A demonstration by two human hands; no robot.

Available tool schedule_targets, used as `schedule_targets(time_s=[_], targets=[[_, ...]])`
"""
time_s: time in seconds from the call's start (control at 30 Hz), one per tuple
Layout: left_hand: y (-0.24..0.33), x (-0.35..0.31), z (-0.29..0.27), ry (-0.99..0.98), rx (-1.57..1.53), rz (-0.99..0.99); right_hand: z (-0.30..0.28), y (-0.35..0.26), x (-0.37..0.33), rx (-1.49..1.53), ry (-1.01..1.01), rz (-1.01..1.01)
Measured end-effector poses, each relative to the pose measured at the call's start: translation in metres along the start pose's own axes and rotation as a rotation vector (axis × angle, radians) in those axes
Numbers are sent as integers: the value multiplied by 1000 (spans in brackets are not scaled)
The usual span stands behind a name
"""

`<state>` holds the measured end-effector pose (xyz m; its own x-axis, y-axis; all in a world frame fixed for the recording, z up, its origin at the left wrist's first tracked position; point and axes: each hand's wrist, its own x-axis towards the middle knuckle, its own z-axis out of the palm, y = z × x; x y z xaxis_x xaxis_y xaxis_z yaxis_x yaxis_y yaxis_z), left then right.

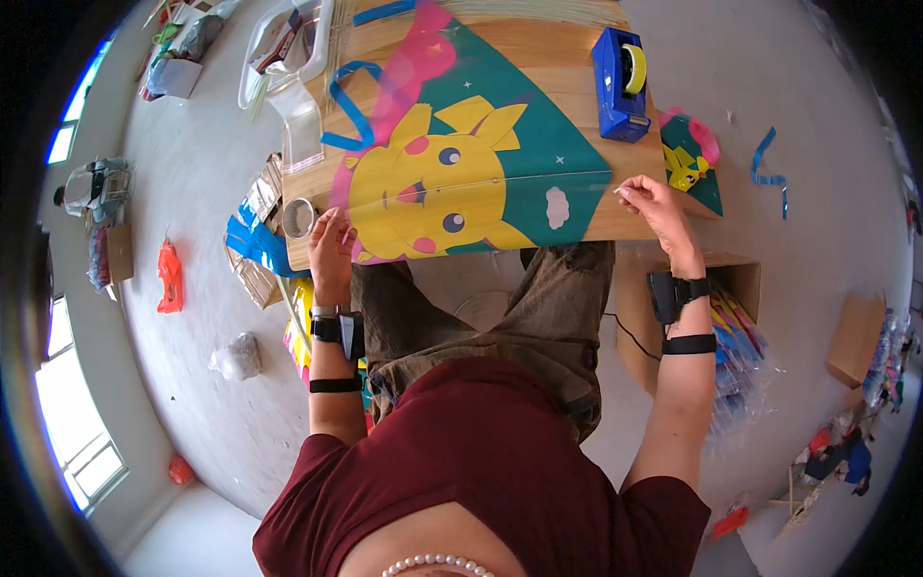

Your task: Assemble and tape together paper components to form a kite.

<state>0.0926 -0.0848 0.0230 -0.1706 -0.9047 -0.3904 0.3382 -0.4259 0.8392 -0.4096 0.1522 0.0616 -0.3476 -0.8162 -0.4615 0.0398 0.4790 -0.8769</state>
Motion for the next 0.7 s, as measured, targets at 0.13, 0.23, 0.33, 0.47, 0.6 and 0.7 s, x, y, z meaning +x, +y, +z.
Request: schedule_targets(time_s=[0.13,0.23,0.33,0.47,0.6,0.7], targets=[[-6,3,10,50,190,64,-1,20,15,-15,96,19],[-9,9,5,-6,273,119,4,28,26,-113,186,-57],[-10,10,5,-7,306,137,9,36,33,-236,289,-169],[-6,6,23,81,365,121,8,44,39,-308,350,-161],[-9,14,8,87,416,114,6,47,44,-293,341,-212],[-10,19,12,74,398,90,2,49,45,-273,329,-233]])
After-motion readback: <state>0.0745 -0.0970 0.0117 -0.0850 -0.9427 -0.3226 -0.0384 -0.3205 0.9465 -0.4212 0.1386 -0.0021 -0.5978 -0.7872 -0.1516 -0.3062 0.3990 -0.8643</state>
